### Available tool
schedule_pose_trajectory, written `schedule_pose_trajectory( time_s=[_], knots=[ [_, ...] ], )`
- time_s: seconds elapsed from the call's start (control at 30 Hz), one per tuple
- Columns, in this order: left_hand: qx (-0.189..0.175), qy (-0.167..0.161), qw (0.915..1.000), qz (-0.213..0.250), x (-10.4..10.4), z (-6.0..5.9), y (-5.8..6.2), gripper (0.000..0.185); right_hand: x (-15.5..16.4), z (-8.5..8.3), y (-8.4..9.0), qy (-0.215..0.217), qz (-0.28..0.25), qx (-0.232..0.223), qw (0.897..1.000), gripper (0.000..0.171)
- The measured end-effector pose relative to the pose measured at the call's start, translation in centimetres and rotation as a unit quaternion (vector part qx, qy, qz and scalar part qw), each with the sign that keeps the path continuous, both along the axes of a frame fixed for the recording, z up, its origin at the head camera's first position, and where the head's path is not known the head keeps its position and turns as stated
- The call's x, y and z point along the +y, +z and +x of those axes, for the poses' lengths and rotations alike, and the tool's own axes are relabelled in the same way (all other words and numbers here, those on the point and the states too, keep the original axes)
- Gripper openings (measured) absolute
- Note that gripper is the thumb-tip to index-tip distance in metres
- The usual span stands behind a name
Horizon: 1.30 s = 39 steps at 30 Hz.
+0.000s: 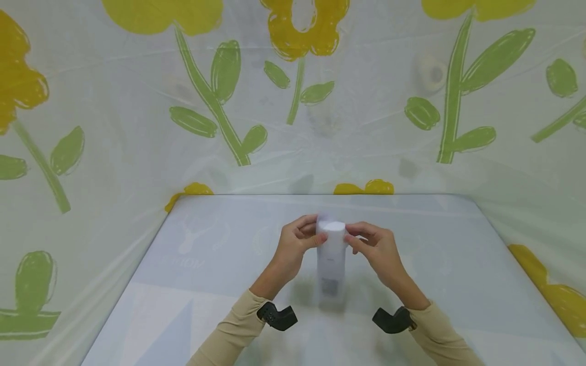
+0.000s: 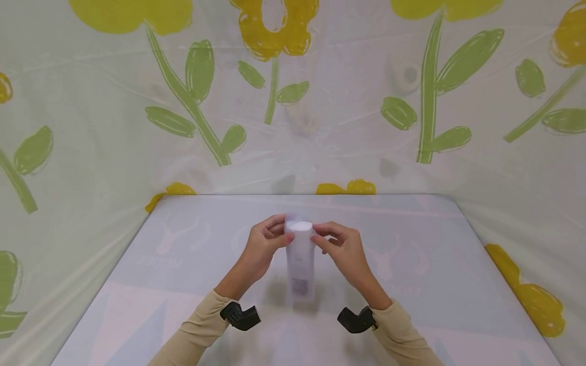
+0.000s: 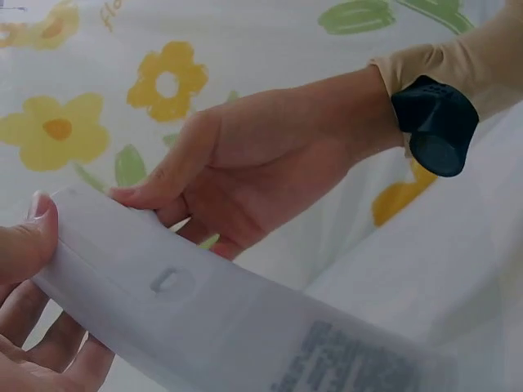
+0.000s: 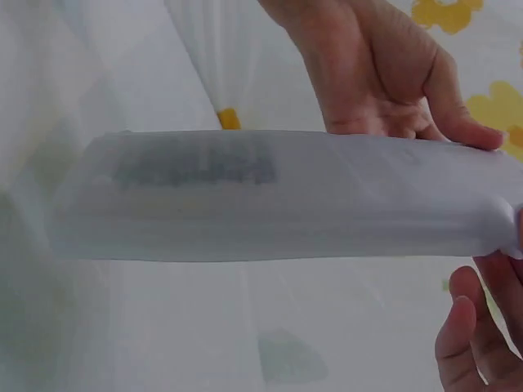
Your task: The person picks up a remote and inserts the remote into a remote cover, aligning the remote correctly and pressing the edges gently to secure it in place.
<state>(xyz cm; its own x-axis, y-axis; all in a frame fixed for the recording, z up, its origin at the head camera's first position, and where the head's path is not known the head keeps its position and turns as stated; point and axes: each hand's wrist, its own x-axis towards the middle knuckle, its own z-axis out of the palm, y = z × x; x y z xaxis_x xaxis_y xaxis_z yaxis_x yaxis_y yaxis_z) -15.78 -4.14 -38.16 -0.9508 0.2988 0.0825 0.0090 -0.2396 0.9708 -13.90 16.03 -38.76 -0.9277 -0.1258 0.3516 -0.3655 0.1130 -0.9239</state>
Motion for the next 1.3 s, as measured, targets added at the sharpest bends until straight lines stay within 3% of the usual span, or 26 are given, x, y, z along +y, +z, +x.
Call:
schedule_pose_trajectory(
  time_s=[0.17, 0.5, 0.7, 0.83, 1.07, 1.3],
  knots=[
    [-0.001, -0.002, 1.0000, -0.008, 0.0, 0.1, -0.3, 0.044, 0.1, -0.2, 0.2, -0.021, -0.012, -0.010, 1.000, 0.011],
    [0.024, 0.011, 0.9990, -0.035, 0.1, 0.2, -0.9, 0.038, -0.9, -0.1, 0.1, -0.060, -0.091, -0.014, 0.994, 0.011],
    [0.037, 0.046, 0.9979, -0.027, 0.1, 0.6, -1.3, 0.036, -1.1, 0.2, 0.3, -0.061, -0.112, -0.020, 0.992, 0.014],
    [0.032, 0.061, 0.9975, -0.015, 0.2, 0.5, -1.4, 0.036, -0.9, 0.3, 0.4, -0.032, -0.089, -0.012, 0.995, 0.012],
    [0.011, 0.044, 0.9989, 0.010, 0.4, 0.6, -1.6, 0.039, -0.3, 0.2, 0.3, 0.058, -0.021, 0.009, 0.998, 0.016],
    [0.003, 0.012, 0.9999, 0.012, 0.8, 1.3, -2.5, 0.044, -0.4, 0.4, 0.1, 0.022, -0.026, 0.016, 0.999, 0.021]
  ],
)
